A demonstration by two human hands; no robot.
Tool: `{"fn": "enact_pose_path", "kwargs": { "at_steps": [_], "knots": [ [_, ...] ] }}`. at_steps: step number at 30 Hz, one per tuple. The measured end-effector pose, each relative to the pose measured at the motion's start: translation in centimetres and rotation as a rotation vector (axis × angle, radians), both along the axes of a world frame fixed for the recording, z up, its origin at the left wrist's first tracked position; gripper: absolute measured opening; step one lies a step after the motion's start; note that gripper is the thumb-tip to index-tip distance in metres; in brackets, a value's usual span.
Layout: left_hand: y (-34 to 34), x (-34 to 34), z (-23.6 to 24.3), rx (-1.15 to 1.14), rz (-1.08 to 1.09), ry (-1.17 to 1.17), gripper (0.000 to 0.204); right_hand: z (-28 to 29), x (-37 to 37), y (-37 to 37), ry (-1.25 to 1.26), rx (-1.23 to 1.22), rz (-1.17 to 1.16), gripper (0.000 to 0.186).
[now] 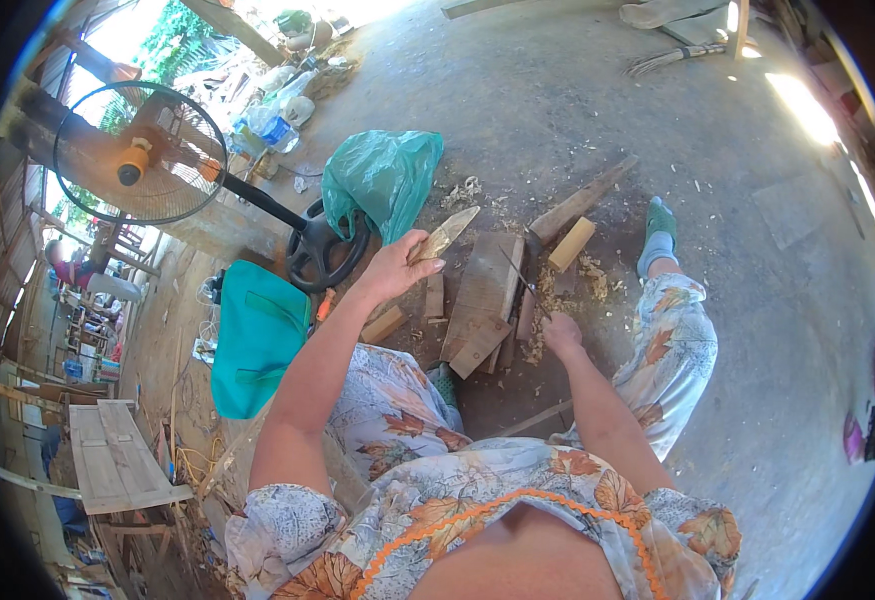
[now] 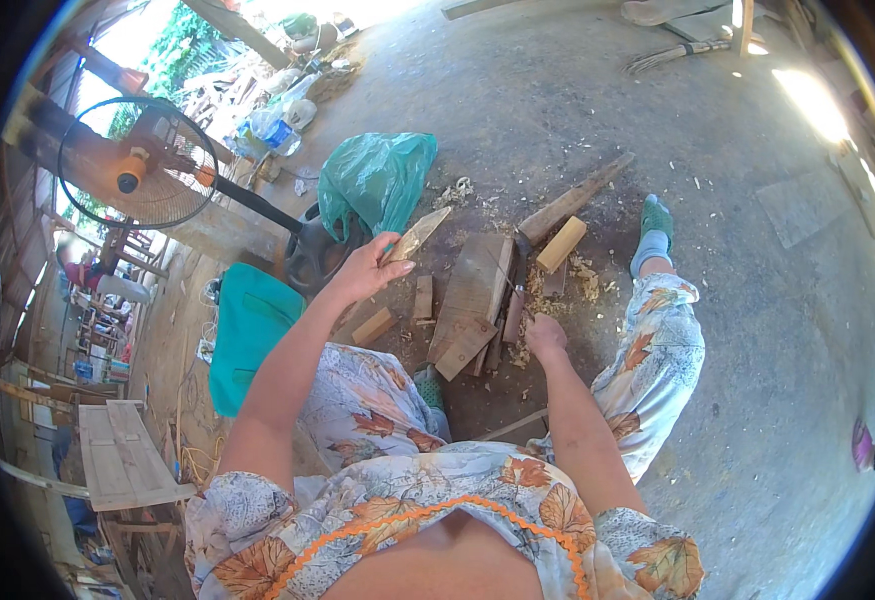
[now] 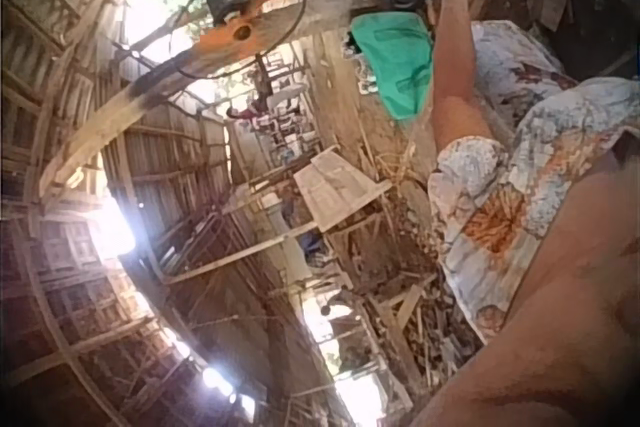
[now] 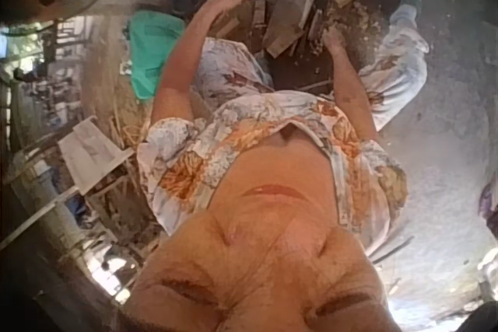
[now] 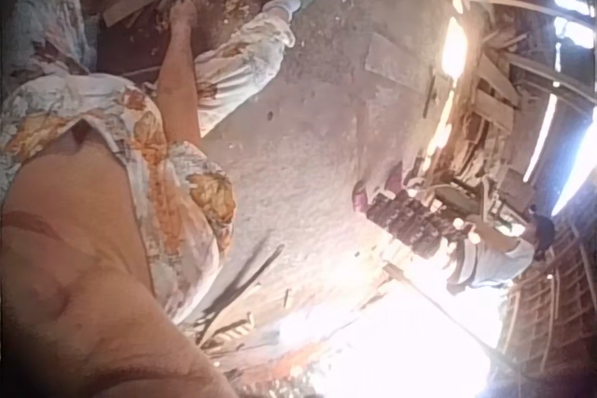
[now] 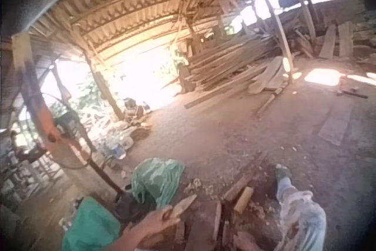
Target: Using a small knife to carve or shave down a piece of wood held between the feet.
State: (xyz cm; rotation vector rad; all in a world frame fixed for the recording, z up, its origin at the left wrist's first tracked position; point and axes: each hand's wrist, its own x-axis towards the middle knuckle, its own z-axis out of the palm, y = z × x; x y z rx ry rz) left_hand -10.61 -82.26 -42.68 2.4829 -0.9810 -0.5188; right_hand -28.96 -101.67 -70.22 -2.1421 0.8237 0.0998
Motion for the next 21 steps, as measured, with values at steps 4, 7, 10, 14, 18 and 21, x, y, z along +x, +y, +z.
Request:
{"fn": "enact_pose_path", "kwargs": {
  "at_steps": [4, 7, 10, 14, 18, 21],
  "knots": [
    [-0.4, 0.6, -0.2, 0.015, -0.008, 0.032, 0.058, -0.1, 0.0, -0.4, 0.031, 0.021, -0.003, 0.035],
    [-0.2, 1.5, -1.6, -0.064, -0.026, 0.066, 0.047, 0.0, -0.1, -0.4, 0.024, 0.030, 0.011, 0.037],
    [0.4, 2.4, -3.0, -0.103, -0.068, 0.103, 0.043, 0.1, 0.1, -0.2, 0.037, 0.038, 0.021, 0.037],
    [-0.8, 1.1, -2.6, -0.192, -0.090, 0.242, 0.049, -0.3, -0.3, -0.5, 0.059, 0.047, 0.021, 0.038],
    [-0.4, 1.2, -2.5, -0.176, -0.078, 0.265, 0.060, -0.1, -0.2, -0.3, 0.070, 0.037, 0.025, 0.038],
    [-0.6, 1.1, -2.7, -0.176, -0.143, 0.214, 0.058, -0.5, -0.2, -0.3, 0.067, 0.022, 0.041, 0.038]
  ]
}}
